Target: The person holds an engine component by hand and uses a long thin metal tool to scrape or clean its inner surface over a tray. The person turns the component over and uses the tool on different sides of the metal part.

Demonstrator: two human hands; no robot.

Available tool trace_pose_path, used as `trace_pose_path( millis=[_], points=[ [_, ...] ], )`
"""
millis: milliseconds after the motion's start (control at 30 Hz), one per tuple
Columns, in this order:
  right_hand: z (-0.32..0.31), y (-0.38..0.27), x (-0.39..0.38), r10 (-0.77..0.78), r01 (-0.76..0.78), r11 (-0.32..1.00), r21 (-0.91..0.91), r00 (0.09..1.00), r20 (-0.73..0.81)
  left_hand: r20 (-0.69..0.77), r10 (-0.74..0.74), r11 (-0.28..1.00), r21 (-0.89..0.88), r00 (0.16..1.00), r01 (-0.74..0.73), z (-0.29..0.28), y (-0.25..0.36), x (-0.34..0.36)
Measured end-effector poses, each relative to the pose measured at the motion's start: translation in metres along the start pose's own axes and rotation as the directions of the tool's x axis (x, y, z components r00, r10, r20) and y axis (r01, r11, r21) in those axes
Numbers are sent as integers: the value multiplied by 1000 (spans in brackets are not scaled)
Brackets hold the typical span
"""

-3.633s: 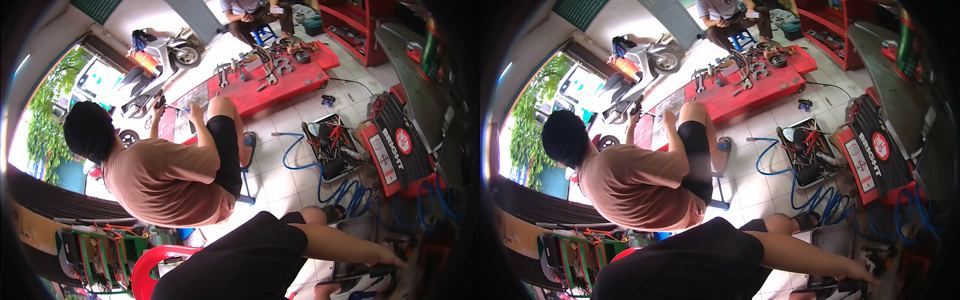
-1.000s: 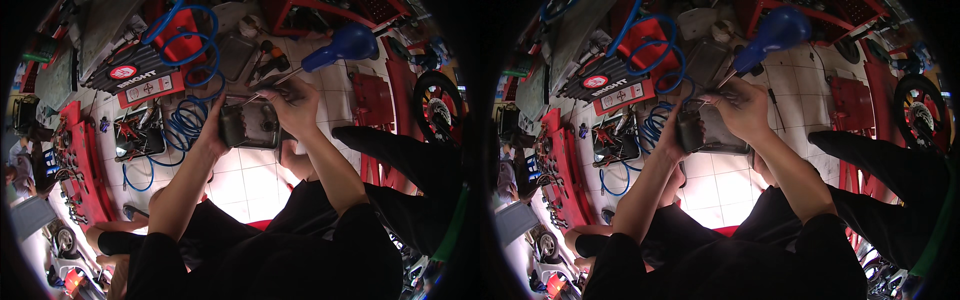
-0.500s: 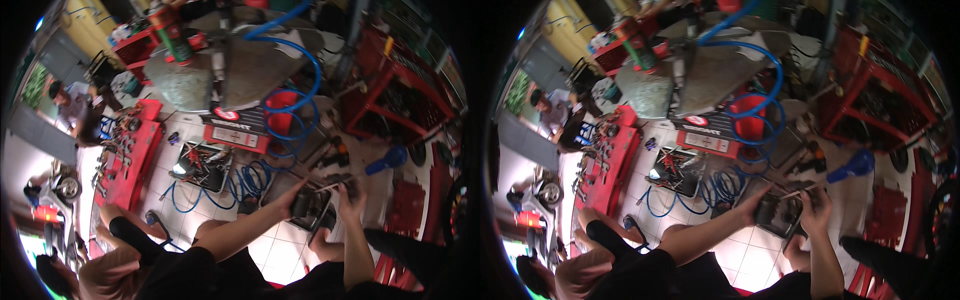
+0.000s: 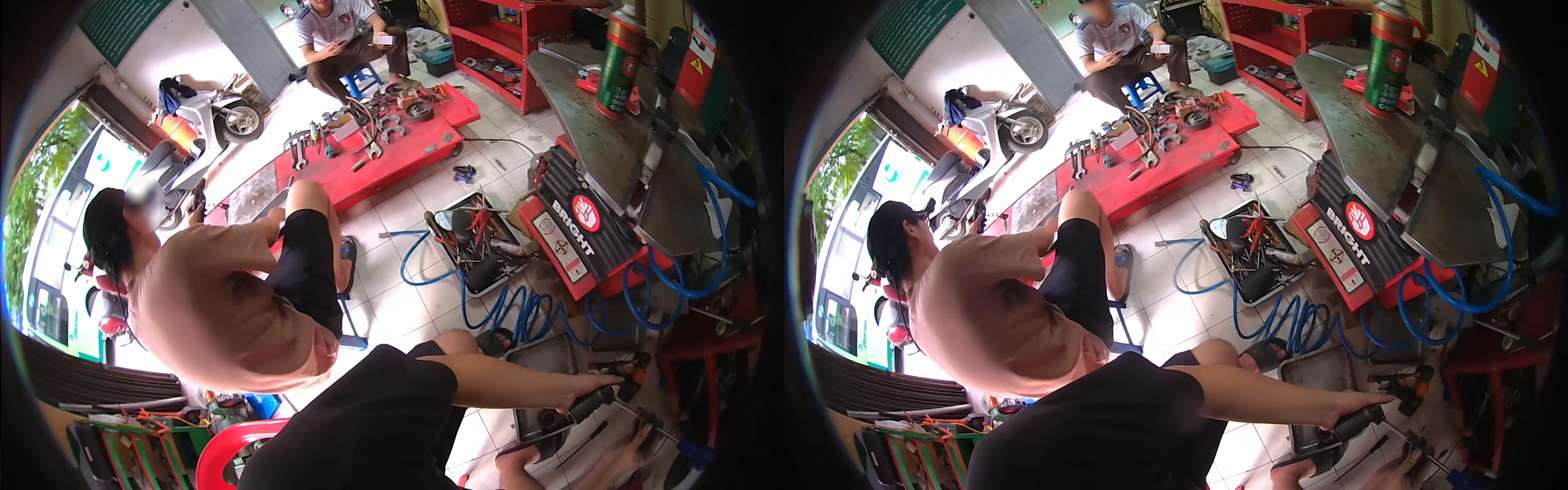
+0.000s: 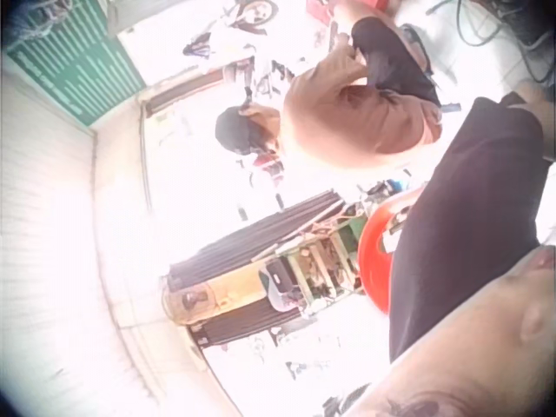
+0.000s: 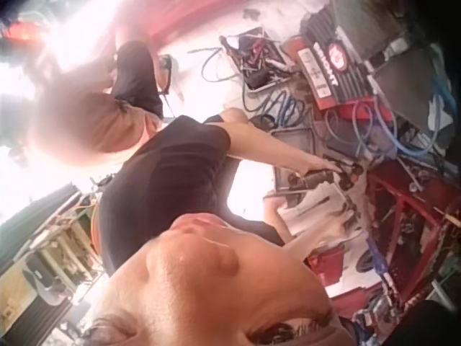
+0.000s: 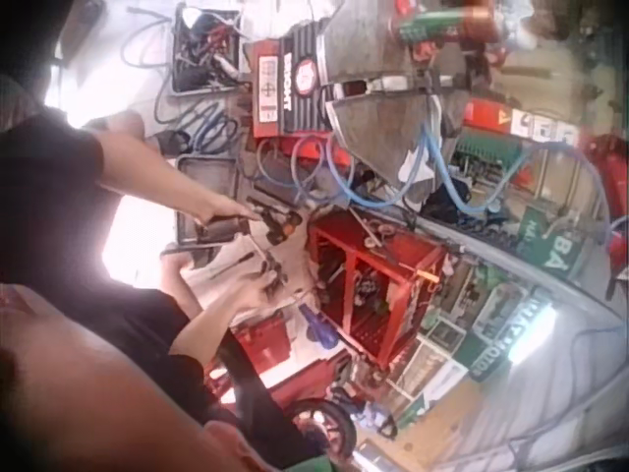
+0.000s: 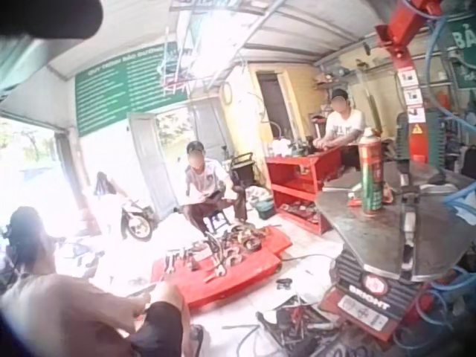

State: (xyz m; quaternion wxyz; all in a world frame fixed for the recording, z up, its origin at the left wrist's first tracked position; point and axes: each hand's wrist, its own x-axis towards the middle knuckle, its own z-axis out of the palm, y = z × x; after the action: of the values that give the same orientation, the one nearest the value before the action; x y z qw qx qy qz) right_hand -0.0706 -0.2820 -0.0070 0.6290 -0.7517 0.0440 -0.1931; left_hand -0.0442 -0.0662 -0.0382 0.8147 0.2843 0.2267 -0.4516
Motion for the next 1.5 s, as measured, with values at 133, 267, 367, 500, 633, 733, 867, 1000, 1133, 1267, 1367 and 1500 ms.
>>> trace_pose_path(
  millis=[133,267,367,500,633,733,867,1000,1133,1267,1367,1500],
  points=[
    [-6,27,5,38,-43,988,-149,998,-41,-25,68,998,5,997,-68,-6,-1,3],
    [-40,76,0,48,-89,885,-457,994,-102,-63,76,996,43,995,-73,-10,2,-4],
    [-76,108,0,39,-120,801,-587,988,-149,-156,50,989,144,986,-28,7,16,-4],
    [-12,29,-10,40,-106,934,-341,980,-195,-30,85,984,161,996,-79,4,33,-27],
    [37,1,-2,-91,91,996,-13,969,-230,3,214,977,-5,977,-214,-26,49,-18],
    [14,-13,24,-40,132,911,391,972,-233,-168,306,947,155,937,-282,6,53,-6],
    [-9,-4,13,-47,115,940,321,976,-213,-84,279,960,53,957,-275,-5,54,8],
    [3,0,1,-67,92,966,242,992,-111,-121,268,961,-38,956,-274,-15,57,4],
    [17,21,7,-67,41,941,336,996,66,-108,265,960,-67,958,-273,-27,66,-4],
    [18,64,22,116,-164,700,695,986,116,-153,312,939,-98,938,-329,-29,75,-3],
    [43,112,13,487,-380,739,556,872,-52,-154,324,927,-147,933,-346,-35,83,-1],
    [74,223,-60,719,-733,680,-20,672,-177,-147,289,925,-211,946,-315,-23,91,3]
  ],
)
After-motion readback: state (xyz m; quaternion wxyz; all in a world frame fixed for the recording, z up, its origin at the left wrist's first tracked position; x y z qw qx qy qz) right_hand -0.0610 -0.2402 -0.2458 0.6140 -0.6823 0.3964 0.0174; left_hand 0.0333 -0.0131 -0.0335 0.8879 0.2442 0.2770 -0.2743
